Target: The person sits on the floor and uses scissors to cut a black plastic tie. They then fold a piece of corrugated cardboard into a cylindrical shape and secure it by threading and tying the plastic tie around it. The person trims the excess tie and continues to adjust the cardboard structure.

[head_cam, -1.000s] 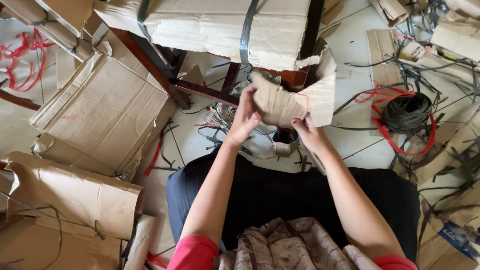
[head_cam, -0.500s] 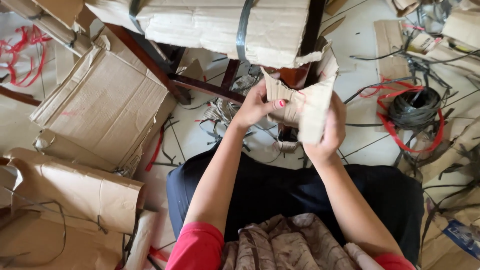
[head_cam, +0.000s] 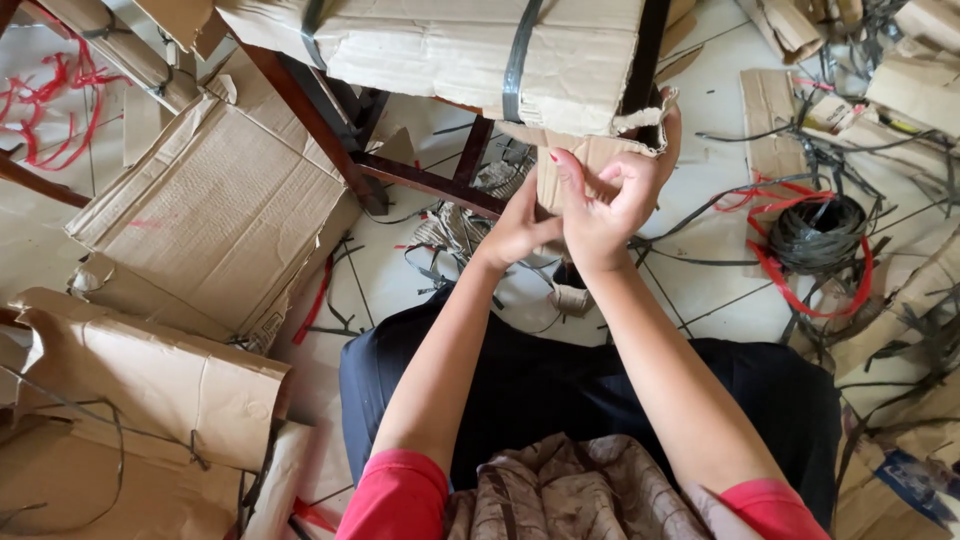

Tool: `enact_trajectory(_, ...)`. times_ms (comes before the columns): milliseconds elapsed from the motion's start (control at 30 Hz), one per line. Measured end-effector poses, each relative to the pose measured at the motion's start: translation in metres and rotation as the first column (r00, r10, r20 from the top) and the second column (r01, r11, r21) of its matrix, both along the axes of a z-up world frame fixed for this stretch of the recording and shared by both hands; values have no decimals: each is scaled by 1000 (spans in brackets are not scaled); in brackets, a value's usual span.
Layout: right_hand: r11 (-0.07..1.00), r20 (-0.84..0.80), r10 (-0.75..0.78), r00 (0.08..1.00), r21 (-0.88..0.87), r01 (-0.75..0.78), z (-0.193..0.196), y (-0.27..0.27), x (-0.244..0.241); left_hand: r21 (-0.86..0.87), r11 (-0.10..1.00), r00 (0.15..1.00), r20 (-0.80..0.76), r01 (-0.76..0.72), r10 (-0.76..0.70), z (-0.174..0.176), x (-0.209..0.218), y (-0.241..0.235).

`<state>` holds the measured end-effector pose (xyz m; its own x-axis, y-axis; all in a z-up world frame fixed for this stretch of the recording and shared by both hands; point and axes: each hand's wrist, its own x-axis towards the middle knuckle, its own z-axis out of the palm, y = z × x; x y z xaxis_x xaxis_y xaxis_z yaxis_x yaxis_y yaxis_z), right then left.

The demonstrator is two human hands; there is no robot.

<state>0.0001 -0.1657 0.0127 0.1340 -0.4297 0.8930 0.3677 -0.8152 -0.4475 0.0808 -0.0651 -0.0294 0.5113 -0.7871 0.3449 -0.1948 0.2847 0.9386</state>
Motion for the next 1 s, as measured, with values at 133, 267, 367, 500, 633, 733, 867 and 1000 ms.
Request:
enact_trajectory(133,1000,75,2,997,22,-4,4,9,15,-282,960,995,-97,5,-34,38,-2,0)
enact_trajectory(267,992,223,110,969,-86,-92,33,20,12,-198,979,998,39,-37,45,61,-1,-26)
enact_trajectory(367,998,106,51,993,38,-55,33,13,1,-386,920,956,-241,65,-169,10,30,-65)
enact_trajectory(500,896,40,419,907,143,-420,-2,1,-14,-399,915,957,-237,63,-169,19,17,-55)
enact_trajectory(633,923,-200,354,914,233,-306,-57,5,-34,-365,931,921,-371,-23,-123,24,1,-45)
enact_trajectory(733,915,-280,364,888,283,-286,-78,3,-40,-376,922,914,-400,-92,-72,28,-4,-42)
enact_trajectory(867,891,-289,443,849,244,-382,-75,-13,-33,-350,933,954,-298,-82,-28,31,0,-36)
enact_trajectory(1000,791,-350,611,710,305,-531,-45,-32,-41,-102,987,978,-183,-120,100,60,1,-19)
